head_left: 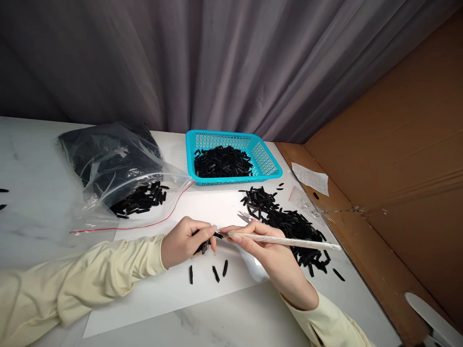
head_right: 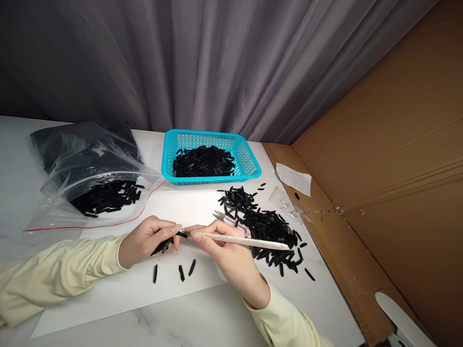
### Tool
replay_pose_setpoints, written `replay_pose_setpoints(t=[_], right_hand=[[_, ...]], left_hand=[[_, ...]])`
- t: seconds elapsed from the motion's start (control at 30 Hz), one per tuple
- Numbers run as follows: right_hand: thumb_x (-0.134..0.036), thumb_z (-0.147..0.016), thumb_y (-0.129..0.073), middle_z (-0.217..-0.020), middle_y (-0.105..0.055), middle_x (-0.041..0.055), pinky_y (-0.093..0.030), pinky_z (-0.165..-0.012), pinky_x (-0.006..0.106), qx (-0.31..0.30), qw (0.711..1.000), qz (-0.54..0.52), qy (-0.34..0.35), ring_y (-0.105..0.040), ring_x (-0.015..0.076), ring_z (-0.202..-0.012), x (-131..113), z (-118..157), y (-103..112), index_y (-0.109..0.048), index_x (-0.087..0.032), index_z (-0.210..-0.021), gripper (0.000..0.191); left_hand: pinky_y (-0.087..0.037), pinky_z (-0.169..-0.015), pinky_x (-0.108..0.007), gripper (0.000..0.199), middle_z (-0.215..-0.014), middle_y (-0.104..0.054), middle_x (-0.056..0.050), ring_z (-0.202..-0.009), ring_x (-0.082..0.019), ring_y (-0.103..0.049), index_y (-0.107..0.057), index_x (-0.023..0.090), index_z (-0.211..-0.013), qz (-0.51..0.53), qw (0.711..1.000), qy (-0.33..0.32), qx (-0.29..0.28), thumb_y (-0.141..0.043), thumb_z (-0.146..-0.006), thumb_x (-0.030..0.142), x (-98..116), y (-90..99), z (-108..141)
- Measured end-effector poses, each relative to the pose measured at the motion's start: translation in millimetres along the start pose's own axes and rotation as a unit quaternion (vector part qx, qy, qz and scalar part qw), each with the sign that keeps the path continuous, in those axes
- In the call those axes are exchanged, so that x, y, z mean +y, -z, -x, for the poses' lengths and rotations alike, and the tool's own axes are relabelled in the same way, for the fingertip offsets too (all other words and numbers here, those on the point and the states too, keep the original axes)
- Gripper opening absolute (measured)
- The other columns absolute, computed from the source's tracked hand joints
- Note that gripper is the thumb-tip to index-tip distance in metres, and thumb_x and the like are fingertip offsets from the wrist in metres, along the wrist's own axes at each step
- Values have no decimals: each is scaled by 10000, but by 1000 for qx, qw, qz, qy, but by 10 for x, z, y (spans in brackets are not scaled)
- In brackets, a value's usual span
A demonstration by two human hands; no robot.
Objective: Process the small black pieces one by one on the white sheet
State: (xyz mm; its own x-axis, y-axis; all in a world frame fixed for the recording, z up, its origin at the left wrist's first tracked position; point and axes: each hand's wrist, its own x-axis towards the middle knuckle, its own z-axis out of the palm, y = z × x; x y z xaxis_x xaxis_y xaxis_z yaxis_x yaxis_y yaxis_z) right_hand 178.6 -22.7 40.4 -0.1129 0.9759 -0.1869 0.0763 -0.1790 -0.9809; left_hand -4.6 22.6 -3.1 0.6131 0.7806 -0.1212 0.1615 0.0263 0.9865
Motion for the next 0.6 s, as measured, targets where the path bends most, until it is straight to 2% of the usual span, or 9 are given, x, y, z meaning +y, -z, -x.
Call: replay_pose_setpoints(t=[0.2,0.6], right_hand=[[-280,-784,-653,-946,-728,44,-492,-855,346,-15,1000,14,-4,-661,217,-944,-35,5,-13,-636,-205,-673,136],[-278,-795,-641,-936,-730,22,-482,-824,340,-10,999,39,13,-660,201,-902,-32,15,-26,-637,-216,-667,142]], left_hand=[[-279,-388,-205,459,-375,-384,42,-344,-73,-346,-607,122,-560,3,1000,0,4,-407,-853,413,4,-5,11],[-264,-385,-207,460,-357,-350,54,-338,-73,-328,-604,122,-562,-3,1000,2,6,-399,-848,418,-3,-6,1]])
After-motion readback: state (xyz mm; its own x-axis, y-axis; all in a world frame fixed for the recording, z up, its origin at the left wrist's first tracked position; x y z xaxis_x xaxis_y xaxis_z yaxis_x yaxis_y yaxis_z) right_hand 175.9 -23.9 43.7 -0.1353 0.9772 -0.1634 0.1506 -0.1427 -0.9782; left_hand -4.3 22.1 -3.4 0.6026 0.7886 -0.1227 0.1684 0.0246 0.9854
